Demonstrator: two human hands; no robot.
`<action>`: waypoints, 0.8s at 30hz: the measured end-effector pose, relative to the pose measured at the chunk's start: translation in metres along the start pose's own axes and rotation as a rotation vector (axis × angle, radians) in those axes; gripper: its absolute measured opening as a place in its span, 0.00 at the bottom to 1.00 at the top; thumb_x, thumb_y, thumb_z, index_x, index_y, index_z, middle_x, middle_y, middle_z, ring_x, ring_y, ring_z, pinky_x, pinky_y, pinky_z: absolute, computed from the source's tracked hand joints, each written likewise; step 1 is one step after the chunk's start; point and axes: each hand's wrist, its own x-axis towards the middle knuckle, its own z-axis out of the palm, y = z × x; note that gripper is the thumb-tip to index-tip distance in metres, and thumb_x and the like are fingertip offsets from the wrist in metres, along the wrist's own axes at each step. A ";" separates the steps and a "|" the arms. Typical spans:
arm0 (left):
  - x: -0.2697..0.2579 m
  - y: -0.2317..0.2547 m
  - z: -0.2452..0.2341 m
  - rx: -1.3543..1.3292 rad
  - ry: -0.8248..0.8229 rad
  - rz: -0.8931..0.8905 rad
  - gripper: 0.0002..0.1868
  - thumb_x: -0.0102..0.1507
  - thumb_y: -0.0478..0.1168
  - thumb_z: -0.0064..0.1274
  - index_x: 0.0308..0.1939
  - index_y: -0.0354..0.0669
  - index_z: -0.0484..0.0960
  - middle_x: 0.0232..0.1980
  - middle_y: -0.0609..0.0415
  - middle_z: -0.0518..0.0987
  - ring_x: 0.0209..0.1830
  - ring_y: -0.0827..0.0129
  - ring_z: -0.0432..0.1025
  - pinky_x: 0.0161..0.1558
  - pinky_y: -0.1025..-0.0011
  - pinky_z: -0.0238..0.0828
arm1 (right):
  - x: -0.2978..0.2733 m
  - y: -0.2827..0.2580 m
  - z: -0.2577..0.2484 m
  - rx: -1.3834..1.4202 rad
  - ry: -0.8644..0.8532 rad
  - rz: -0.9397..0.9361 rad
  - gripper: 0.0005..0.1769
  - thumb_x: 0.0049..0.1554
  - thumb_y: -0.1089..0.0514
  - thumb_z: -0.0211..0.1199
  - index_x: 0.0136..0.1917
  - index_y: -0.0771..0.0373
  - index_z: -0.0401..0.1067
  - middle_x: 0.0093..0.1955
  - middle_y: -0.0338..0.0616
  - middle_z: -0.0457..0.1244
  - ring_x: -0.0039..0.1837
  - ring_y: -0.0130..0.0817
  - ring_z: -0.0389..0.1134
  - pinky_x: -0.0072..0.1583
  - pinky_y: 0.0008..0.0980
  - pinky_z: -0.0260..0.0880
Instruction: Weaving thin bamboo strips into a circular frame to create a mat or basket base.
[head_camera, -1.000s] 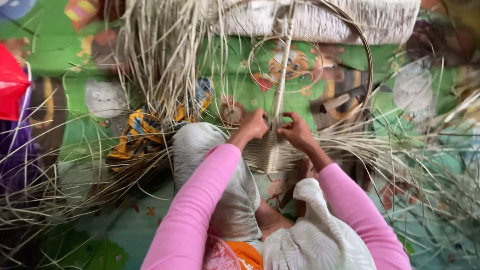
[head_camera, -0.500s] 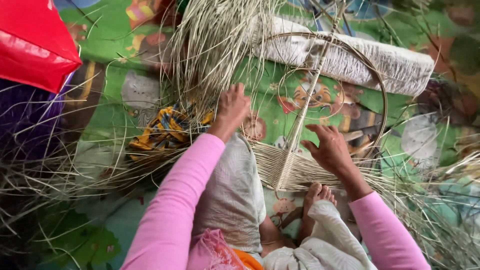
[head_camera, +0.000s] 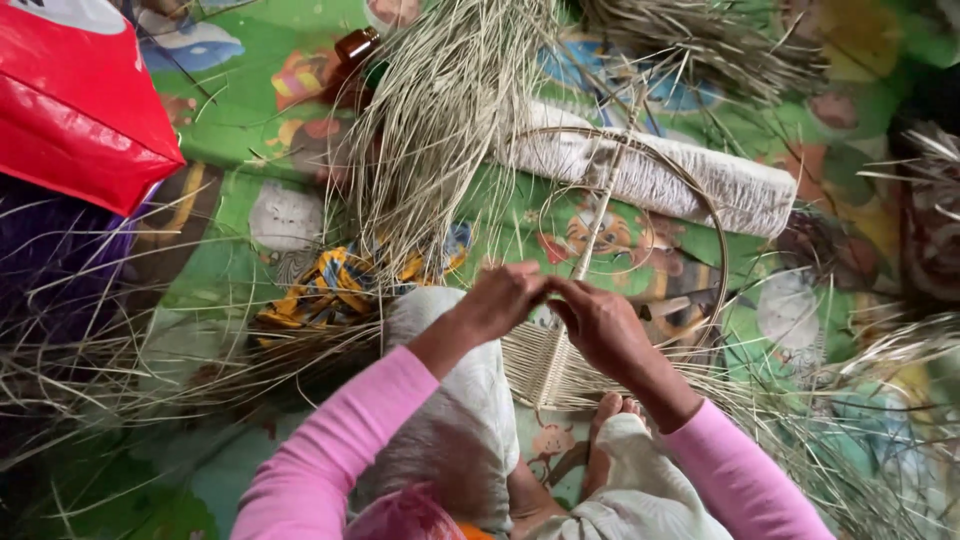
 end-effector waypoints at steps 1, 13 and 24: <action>-0.007 0.029 -0.012 0.051 0.031 0.060 0.09 0.68 0.42 0.47 0.35 0.46 0.78 0.31 0.49 0.77 0.32 0.47 0.78 0.34 0.58 0.75 | -0.003 0.008 0.003 -0.067 0.004 0.024 0.15 0.62 0.53 0.61 0.63 0.47 0.75 0.54 0.45 0.71 0.48 0.51 0.75 0.50 0.52 0.75; -0.040 -0.006 -0.052 0.134 0.255 0.132 0.04 0.67 0.33 0.54 0.38 0.37 0.83 0.34 0.49 0.76 0.28 0.64 0.72 0.31 0.72 0.75 | -0.053 0.084 -0.094 -0.650 0.378 0.062 0.07 0.68 0.59 0.60 0.46 0.57 0.73 0.42 0.45 0.63 0.41 0.44 0.67 0.40 0.41 0.69; -0.018 0.078 0.033 0.324 0.492 0.222 0.04 0.63 0.37 0.50 0.35 0.41 0.72 0.35 0.52 0.67 0.35 0.55 0.72 0.38 0.64 0.73 | -0.030 -0.015 -0.007 0.139 0.407 0.013 0.08 0.64 0.54 0.60 0.49 0.43 0.80 0.39 0.32 0.70 0.36 0.29 0.74 0.42 0.30 0.75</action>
